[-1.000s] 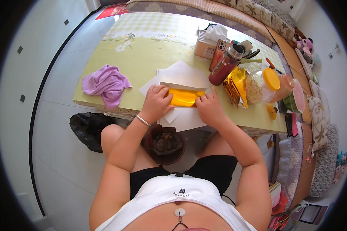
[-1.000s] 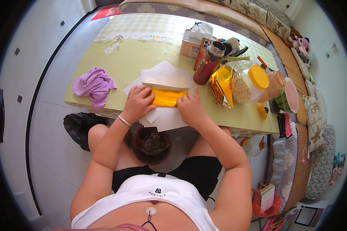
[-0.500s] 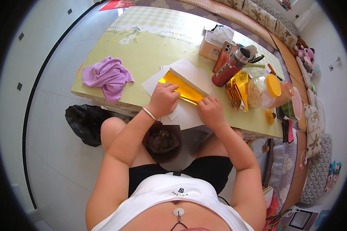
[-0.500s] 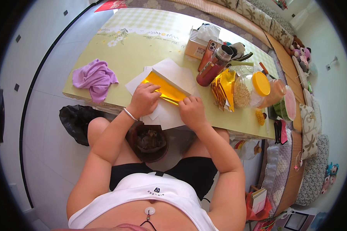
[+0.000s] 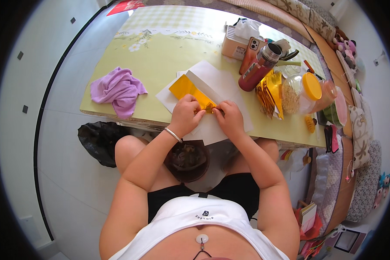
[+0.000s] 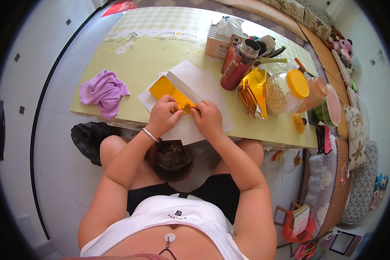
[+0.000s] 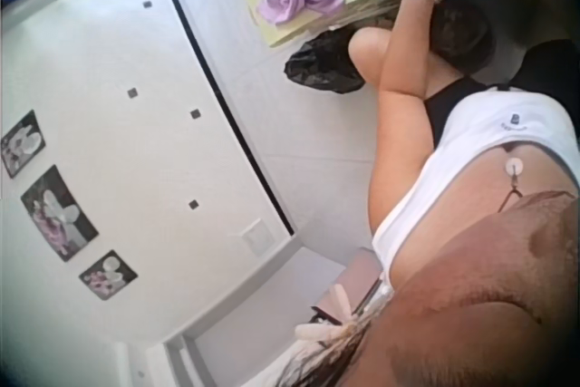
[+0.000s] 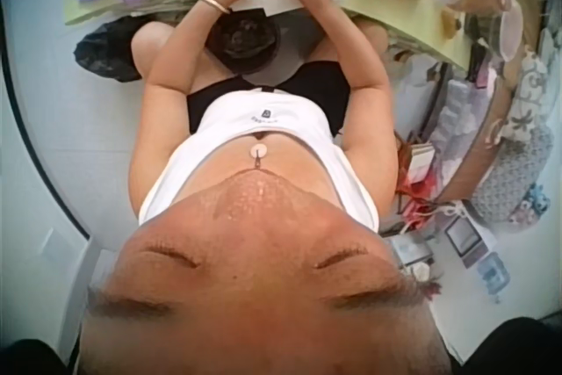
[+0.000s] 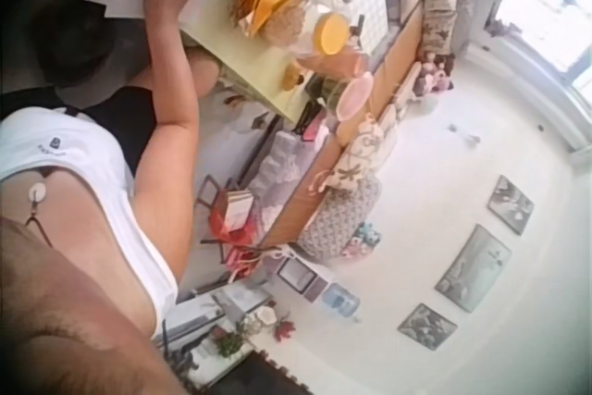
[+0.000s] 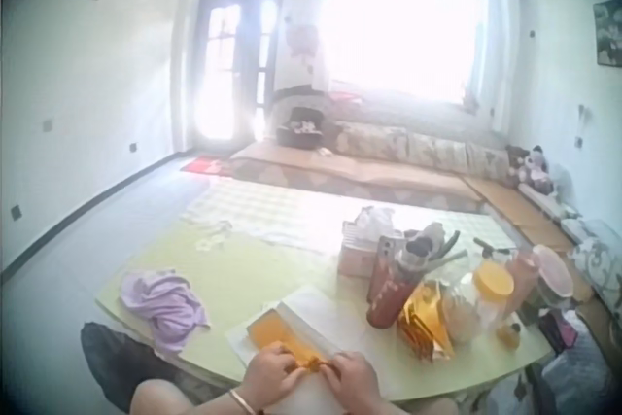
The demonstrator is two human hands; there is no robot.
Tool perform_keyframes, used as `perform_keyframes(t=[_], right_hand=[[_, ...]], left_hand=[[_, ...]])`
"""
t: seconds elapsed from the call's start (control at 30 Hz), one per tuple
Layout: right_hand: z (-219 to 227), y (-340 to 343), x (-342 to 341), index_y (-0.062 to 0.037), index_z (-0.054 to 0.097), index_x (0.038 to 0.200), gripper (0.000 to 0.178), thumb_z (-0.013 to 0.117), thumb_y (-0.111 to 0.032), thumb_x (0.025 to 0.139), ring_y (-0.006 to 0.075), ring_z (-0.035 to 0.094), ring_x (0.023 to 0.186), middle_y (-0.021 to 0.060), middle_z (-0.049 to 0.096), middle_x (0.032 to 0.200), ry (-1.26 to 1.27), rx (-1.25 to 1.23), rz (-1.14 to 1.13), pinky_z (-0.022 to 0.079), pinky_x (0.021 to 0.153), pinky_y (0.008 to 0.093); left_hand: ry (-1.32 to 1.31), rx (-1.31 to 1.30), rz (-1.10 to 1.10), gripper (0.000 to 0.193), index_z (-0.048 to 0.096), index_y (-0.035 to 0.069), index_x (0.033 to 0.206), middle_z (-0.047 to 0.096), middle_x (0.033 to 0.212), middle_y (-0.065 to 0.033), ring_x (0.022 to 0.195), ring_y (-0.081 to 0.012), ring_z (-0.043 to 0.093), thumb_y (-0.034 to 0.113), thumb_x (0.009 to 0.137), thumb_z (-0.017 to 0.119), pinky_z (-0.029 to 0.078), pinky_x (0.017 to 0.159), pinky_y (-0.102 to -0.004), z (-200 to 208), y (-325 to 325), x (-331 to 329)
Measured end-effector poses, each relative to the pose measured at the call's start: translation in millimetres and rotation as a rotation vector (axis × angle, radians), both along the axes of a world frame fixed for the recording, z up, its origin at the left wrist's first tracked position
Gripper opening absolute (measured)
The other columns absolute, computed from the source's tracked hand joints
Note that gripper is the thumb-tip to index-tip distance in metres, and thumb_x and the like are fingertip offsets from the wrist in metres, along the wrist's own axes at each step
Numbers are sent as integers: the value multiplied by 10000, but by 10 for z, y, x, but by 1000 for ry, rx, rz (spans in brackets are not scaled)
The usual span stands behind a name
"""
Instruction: The person folds multiple sheets of gold-colored paper into triangular shapes on a table. They repeatedly fold the paper in half, then fold the corners to form a triangle, and place the finished pieces into a pile.
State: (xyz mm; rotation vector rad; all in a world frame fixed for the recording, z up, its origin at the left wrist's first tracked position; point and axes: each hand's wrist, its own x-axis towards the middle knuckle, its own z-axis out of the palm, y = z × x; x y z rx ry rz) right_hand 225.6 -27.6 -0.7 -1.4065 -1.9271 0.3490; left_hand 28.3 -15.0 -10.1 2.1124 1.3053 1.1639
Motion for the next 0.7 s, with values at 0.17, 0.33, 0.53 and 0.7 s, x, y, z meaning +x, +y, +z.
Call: perform_keyframes(t=[0.17, 0.33, 0.53, 0.7], right_hand=[[-46, 39, -10, -50, 640, 885, 140, 718, -164, 858, 328, 606, 871, 110, 623, 901, 6, -64, -55, 498, 754, 433], [-32, -52, -43, -18, 581, 1233, 454, 732, -187, 840, 354, 549, 1196, 171, 588, 1270, -227, 239, -50, 426, 1015, 451], [-85, -311, -168, 75, 377, 1476, 830, 708, -377, 863, 366, 292, 1486, 238, 381, 1548, -388, 120, 261, 189, 1231, 473], [-116, -306, -196, 95, 309, 1503, 939, 667, -507, 878, 359, 256, 1504, 249, 354, 1561, -425, 66, 244, 163, 1240, 463]], left_hand=[[109, 53, 140, 173, 676, 9, 749, 602, 925, -134, 891, -322, 597, 159, 812, 734, 495, 781, -417, -31, 31, 119], [165, -20, 185, 173, 674, 32, 723, 591, 914, -122, 894, -321, 594, 173, 809, 727, 504, 768, -426, -6, 44, 157], [213, -60, 205, 190, 681, 39, 713, 599, 897, -124, 901, -323, 601, 199, 810, 715, 510, 772, -436, 12, 76, 175], [226, -73, 214, 209, 688, 36, 706, 607, 893, -132, 897, -329, 606, 213, 816, 705, 513, 775, -445, 0, 110, 187]])
